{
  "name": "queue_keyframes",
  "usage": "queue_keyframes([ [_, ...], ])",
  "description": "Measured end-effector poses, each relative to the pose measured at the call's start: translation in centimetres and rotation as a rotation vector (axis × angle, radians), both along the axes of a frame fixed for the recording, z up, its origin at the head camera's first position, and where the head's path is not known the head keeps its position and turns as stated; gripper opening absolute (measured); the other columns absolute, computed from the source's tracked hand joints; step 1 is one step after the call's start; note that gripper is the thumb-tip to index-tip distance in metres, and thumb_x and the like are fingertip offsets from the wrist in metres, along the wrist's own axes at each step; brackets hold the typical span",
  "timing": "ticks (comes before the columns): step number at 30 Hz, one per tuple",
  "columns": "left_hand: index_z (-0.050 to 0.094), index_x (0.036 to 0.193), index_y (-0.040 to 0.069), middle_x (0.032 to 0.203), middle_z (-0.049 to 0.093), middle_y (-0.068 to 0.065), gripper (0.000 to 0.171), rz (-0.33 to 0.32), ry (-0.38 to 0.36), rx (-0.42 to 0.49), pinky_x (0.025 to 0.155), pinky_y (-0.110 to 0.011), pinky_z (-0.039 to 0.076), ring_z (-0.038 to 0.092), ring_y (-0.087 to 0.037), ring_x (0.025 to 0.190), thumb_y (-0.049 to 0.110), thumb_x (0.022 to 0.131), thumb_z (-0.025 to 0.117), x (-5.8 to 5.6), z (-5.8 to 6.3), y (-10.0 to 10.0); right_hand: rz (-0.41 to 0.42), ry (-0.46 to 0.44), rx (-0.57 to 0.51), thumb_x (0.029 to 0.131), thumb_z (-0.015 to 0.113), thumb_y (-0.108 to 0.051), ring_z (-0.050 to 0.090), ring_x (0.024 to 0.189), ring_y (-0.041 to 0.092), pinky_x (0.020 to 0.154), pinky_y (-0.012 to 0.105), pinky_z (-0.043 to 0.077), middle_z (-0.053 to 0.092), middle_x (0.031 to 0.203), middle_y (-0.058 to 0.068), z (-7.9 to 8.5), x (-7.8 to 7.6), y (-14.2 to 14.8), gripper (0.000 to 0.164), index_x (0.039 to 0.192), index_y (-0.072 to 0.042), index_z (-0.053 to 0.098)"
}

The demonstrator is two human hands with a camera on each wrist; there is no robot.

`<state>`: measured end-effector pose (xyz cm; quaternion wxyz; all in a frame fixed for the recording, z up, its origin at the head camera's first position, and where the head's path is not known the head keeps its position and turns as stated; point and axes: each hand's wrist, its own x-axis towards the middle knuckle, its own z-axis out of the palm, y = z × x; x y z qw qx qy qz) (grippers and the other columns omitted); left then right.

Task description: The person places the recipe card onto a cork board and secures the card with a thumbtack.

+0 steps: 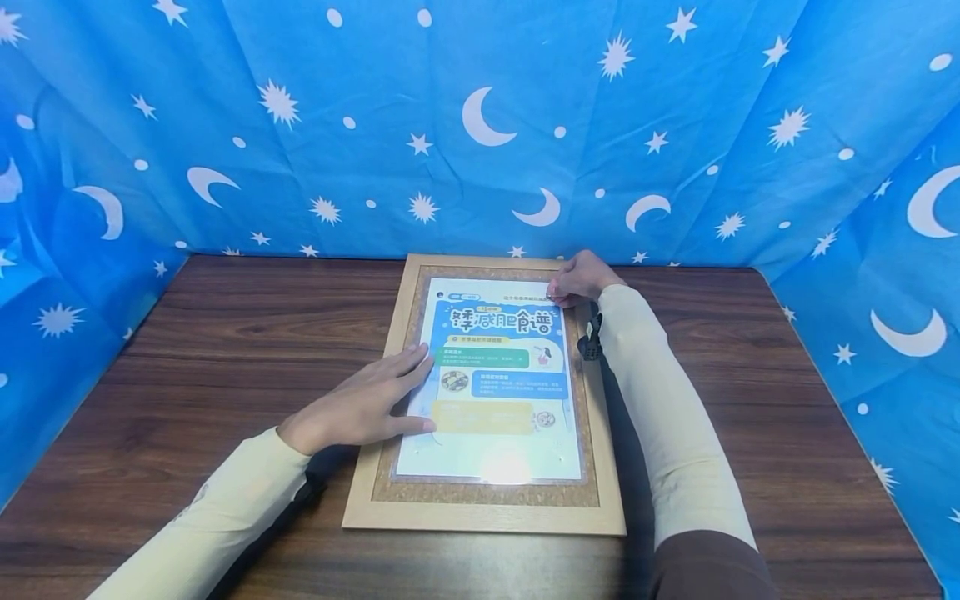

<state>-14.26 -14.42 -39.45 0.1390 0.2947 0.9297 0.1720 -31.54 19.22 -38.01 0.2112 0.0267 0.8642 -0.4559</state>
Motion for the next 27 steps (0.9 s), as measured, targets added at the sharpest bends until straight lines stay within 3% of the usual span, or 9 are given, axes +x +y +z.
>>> queue_keyframes([
  [27, 0.026, 0.158, 0.001, 0.167, 0.013, -0.018, 0.089, 0.011, -0.014, 0.000, 0.124, -0.051, 0.014, 0.010, -0.032, 0.154, 0.052, 0.096, 0.064, -0.06, -0.03, 0.01, -0.042, -0.036, -0.027, 0.092, 0.069, -0.001, 0.069, 0.078, 0.020, 0.076, 0.029, 0.059, 0.071, 0.087, 0.008, 0.23, 0.12, 0.17, 0.018, 0.109, 0.006, 0.070],
])
